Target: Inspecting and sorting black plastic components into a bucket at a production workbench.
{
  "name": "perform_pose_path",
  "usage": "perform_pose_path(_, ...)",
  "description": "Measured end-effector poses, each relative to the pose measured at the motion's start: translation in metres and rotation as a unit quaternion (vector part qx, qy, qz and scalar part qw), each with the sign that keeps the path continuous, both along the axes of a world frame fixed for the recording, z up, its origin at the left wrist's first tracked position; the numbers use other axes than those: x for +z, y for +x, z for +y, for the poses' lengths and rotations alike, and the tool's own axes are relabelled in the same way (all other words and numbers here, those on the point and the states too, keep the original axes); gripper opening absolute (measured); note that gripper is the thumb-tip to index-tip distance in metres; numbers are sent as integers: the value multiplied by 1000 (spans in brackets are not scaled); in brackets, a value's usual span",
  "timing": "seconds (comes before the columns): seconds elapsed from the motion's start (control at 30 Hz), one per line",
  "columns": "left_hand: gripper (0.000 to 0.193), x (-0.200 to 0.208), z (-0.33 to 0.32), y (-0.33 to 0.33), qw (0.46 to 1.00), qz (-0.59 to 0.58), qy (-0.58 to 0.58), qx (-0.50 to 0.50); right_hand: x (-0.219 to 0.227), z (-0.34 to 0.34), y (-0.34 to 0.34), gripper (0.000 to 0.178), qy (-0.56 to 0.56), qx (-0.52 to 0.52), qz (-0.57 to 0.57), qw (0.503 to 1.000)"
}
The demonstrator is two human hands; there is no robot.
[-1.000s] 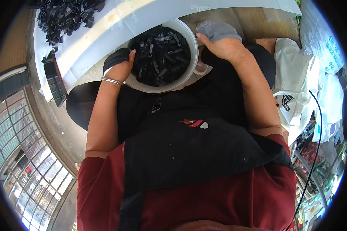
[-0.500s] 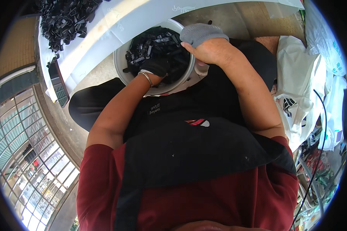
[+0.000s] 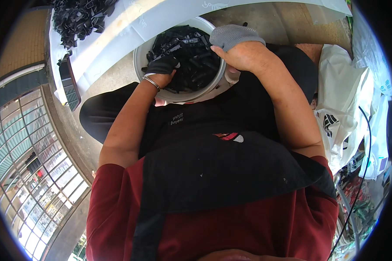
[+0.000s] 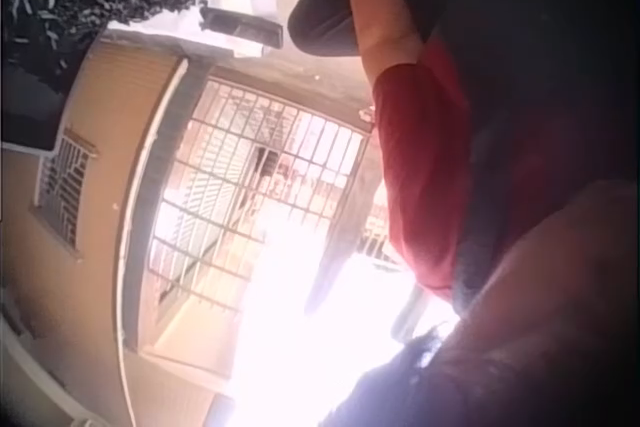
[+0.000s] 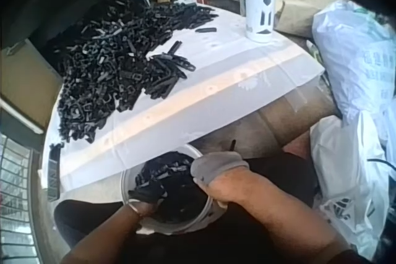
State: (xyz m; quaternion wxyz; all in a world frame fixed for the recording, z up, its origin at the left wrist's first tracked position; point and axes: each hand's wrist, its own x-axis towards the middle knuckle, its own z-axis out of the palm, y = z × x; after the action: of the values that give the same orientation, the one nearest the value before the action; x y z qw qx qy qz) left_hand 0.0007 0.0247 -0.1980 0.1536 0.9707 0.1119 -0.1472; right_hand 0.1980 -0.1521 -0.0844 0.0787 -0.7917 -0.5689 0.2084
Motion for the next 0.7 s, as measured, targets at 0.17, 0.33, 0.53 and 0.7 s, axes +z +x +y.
perform_pose_path(0.17, 30, 0, 4, -5, 999, 2, 14, 29, 2, 0, 3, 29, -7, -66, 54, 996)
perform_pose_path(0.33, 32, 12, -3, -3, 998, 41, 5, 49, -18, 0, 10, 34, 29, -71, 43, 996)
perform_pose_path(0.53, 30, 8, -11, -14, 995, 43, -84, 14, -15, 3, 13, 40, 62, -110, 45, 991)
perform_pose_path(0.7, 28, 8, -8, -17, 991, -12, -111, 76, -23, 4, 14, 41, 74, -114, 19, 991)
